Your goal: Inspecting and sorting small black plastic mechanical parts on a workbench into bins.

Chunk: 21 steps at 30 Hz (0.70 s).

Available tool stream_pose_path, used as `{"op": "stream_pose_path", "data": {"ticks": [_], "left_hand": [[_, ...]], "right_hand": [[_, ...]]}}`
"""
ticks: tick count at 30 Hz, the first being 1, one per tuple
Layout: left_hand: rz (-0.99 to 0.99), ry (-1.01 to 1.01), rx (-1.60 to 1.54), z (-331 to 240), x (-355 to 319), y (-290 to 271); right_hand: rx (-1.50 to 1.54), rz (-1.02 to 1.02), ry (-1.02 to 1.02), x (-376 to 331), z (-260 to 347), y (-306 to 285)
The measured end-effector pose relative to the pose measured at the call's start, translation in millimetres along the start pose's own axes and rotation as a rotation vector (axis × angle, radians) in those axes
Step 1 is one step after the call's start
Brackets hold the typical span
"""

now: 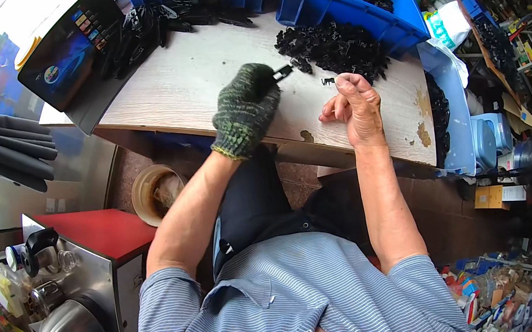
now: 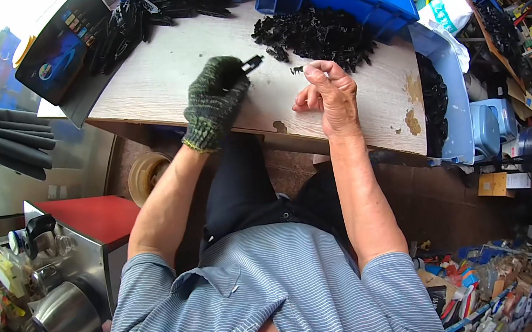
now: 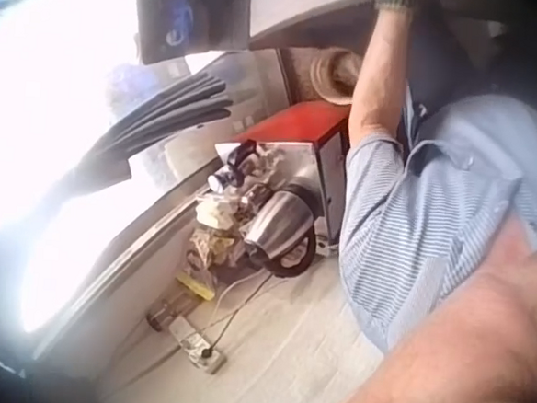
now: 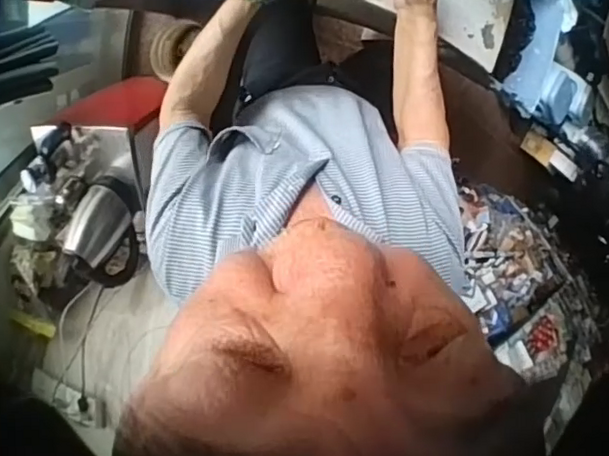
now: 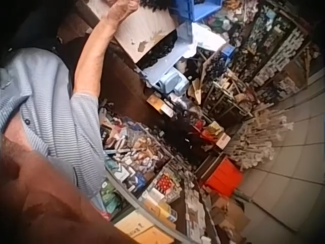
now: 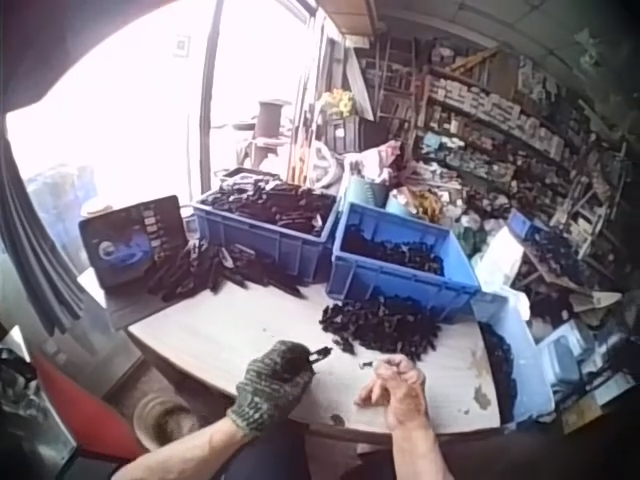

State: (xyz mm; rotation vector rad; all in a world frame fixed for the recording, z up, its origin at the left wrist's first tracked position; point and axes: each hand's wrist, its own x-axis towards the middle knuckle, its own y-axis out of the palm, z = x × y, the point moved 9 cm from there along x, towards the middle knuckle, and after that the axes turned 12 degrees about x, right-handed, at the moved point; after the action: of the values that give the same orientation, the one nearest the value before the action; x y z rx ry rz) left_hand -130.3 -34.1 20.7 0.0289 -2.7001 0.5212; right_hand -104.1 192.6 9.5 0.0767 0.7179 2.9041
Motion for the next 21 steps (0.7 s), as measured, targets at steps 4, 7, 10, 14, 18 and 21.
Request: {"op": "stream_pose_path", "data": {"ticks": [4,7,10,14,18,21], "left_hand": [[0.169,-0.075,-0.248,-18.6,-13.0,43.0],[0.255,-0.031,-0.203,-35.8,-11.6,55.9],[0.377,-0.135,-0.279,-39.8,-11.8,68.9],[0.399,-0.211,-0.31,-26.6,-15.0,75.7],[0.362,-0.15,-0.237,-35.1,-10.3,71.8],[0.405,-0.242,-0.273,-31.0,-13.7,70.2]], "right_hand": [[0.059,0.064,-0.026,-1.3,0.7,-1.3],[0.087,0.068,-0.013,-5.9,2.3,-2.0],[0.033,0.062,-0.005,-7.9,2.6,-4.5],[0.011,0.071,-0.006,-6.5,2.4,-4.1],[-0.013,0.065,0.002,-6.0,2.0,-6.8],[-0.029,0.071,0.013,-6.0,0.2,-4.7]]}}
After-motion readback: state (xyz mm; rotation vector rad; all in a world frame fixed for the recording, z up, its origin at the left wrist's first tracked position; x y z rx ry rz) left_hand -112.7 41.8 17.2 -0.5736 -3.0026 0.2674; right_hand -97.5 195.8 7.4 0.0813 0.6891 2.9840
